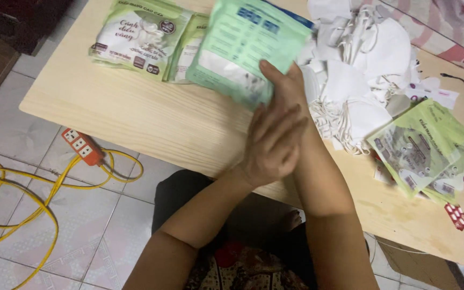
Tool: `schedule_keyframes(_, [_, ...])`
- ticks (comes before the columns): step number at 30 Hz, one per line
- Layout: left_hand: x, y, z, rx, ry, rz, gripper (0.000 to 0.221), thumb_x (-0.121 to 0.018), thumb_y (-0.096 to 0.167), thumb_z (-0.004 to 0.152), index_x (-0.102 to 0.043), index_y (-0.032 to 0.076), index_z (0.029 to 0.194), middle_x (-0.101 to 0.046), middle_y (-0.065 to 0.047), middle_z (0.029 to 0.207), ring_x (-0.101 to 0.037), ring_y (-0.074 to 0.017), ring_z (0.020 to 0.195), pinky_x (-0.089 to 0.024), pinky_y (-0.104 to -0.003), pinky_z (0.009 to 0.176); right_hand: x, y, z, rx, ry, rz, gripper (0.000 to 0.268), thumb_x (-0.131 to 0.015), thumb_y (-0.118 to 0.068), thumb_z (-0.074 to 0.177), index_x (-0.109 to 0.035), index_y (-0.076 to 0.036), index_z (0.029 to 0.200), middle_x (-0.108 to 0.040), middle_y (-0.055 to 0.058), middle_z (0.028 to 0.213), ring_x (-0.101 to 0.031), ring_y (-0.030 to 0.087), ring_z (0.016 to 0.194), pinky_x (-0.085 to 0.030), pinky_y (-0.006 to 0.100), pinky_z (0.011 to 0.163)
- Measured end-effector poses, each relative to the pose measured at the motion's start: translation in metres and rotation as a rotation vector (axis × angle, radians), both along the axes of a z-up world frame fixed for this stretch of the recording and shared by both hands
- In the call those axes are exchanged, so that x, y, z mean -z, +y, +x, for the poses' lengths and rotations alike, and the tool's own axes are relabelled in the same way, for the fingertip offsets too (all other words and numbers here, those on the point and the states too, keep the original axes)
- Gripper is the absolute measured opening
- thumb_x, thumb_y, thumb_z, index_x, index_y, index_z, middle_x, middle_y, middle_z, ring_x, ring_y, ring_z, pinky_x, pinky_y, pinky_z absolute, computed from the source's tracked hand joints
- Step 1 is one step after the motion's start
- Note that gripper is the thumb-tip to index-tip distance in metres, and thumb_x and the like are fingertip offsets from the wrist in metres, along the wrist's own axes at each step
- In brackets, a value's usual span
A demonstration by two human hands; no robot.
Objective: Packaging individual face masks into plastic pouches
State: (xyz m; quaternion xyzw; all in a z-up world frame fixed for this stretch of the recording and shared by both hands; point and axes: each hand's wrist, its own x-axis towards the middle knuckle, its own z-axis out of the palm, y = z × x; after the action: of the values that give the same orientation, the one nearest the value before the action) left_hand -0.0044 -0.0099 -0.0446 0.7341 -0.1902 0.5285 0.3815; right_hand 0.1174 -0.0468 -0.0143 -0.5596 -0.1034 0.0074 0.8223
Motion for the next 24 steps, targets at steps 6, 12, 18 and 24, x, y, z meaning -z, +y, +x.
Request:
schedule_keyframes(6, [-0.019, 0.011, -0.007, 0.113, 0.033, -0.05, 0.028, -0.057, 0.0, 0.094, -0.071, 0.001, 0.117, -0.068, -0.014, 0.127, -0.062, -0.0421, 0.126, -0.052, -0.055, 0.109, 0.054, 0.04, 0.064, -0.049, 0.505, -0.133, 0.02, -0.077, 0.006, 0.082, -0.067, -0.004, 0.096, -0.074, 0.011, 0.087, -0.073, 0.027, 0.074, -0.062, 0.042, 0.061])
schedule_keyframes(12, [-0.027, 0.022, -0.002, 0.093, 0.093, -0.121, 0.023, -0.055, -0.001, 0.093, -0.07, 0.0, 0.111, -0.07, -0.011, 0.123, -0.062, -0.0395, 0.124, -0.05, -0.053, 0.107, 0.062, 0.061, 0.077, -0.025, 0.554, -0.13, 0.03, -0.079, 0.008, 0.076, -0.069, -0.001, 0.102, -0.077, 0.016, 0.094, -0.076, 0.036, 0.081, -0.064, 0.052, 0.071])
schedule_keyframes(18, [-0.025, 0.018, 0.003, 0.09, 0.029, -0.159, 0.024, -0.054, -0.005, 0.092, -0.071, -0.002, 0.11, -0.071, -0.011, 0.118, -0.061, -0.0368, 0.121, -0.057, -0.055, 0.1, 0.072, 0.07, 0.074, 0.096, 0.443, -0.139, 0.037, -0.084, 0.0, 0.072, -0.069, 0.0, 0.106, -0.078, 0.015, 0.103, -0.076, 0.03, 0.089, -0.065, 0.041, 0.075])
schedule_keyframes(24, [-0.01, 0.022, 0.003, 0.081, 0.184, -0.09, 0.025, -0.057, 0.007, 0.094, -0.071, 0.004, 0.114, -0.072, -0.009, 0.123, -0.064, -0.0372, 0.124, -0.039, -0.056, 0.117, 0.105, 0.011, 0.076, 0.299, -0.086, -0.635, 0.069, -0.085, -0.033, 0.084, -0.053, -0.018, 0.144, -0.066, 0.004, 0.122, -0.067, 0.01, 0.083, -0.06, 0.025, 0.079])
